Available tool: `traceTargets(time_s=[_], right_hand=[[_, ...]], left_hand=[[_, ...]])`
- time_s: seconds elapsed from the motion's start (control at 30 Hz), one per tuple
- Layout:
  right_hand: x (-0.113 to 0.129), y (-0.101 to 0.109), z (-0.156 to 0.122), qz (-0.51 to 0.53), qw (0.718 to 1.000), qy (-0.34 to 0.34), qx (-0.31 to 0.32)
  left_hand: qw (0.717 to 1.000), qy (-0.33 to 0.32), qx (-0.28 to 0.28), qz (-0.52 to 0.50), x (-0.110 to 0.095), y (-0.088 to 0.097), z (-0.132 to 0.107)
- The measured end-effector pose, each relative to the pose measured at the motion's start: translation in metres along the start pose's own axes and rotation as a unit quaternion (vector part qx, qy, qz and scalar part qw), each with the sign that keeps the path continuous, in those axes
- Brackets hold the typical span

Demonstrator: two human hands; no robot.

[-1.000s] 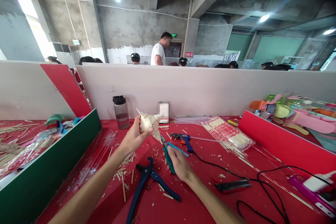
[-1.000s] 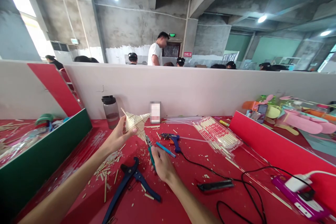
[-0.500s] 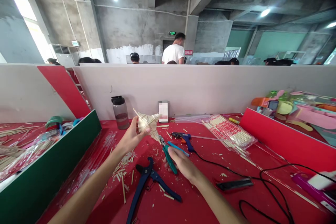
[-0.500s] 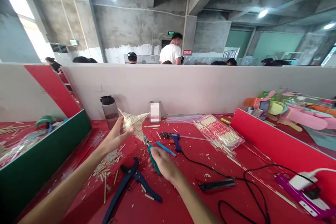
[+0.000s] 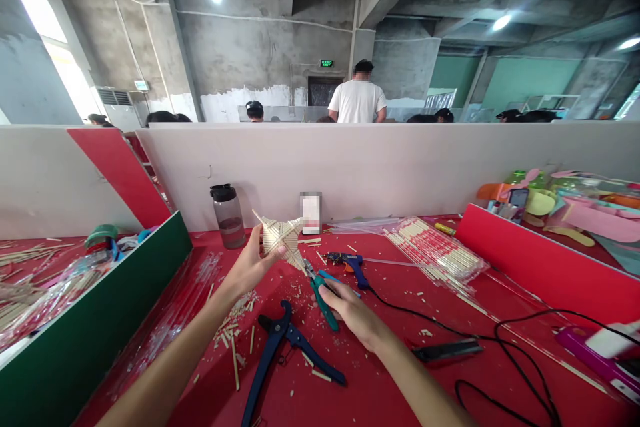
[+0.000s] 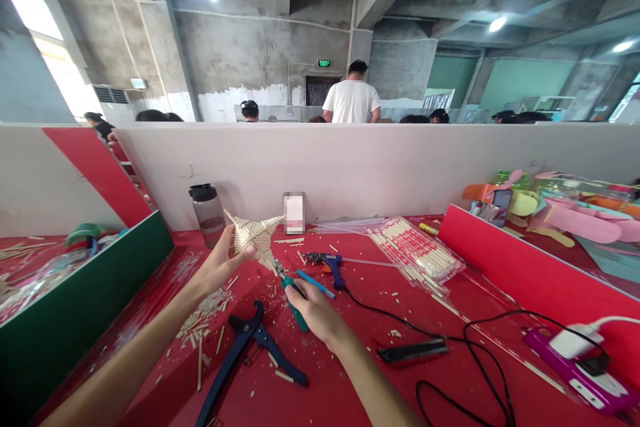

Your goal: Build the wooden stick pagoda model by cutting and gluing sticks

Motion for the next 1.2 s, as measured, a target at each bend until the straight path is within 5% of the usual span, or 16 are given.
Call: traceTargets(time_s=[0.37, 1.2], right_hand=[[0.007, 0.001, -0.004, 0.016, 0.999, -0.045, 0.007], [0.02, -0.001, -0.008, -0.086, 0.996, 0.028, -0.017]], left_hand=[[1.0, -0.01, -0.011, 0.02, 0.002, 0.004, 0.001], [0.999, 0.01, -0.005, -0.039, 0.0, -0.005, -0.002]])
Point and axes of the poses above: each hand's wrist, its own z-axis towards the middle knuckle, its own y-axis out of the back of the hand, x = y × z, the point moved 5 cm from there along z, towards the middle knuckle
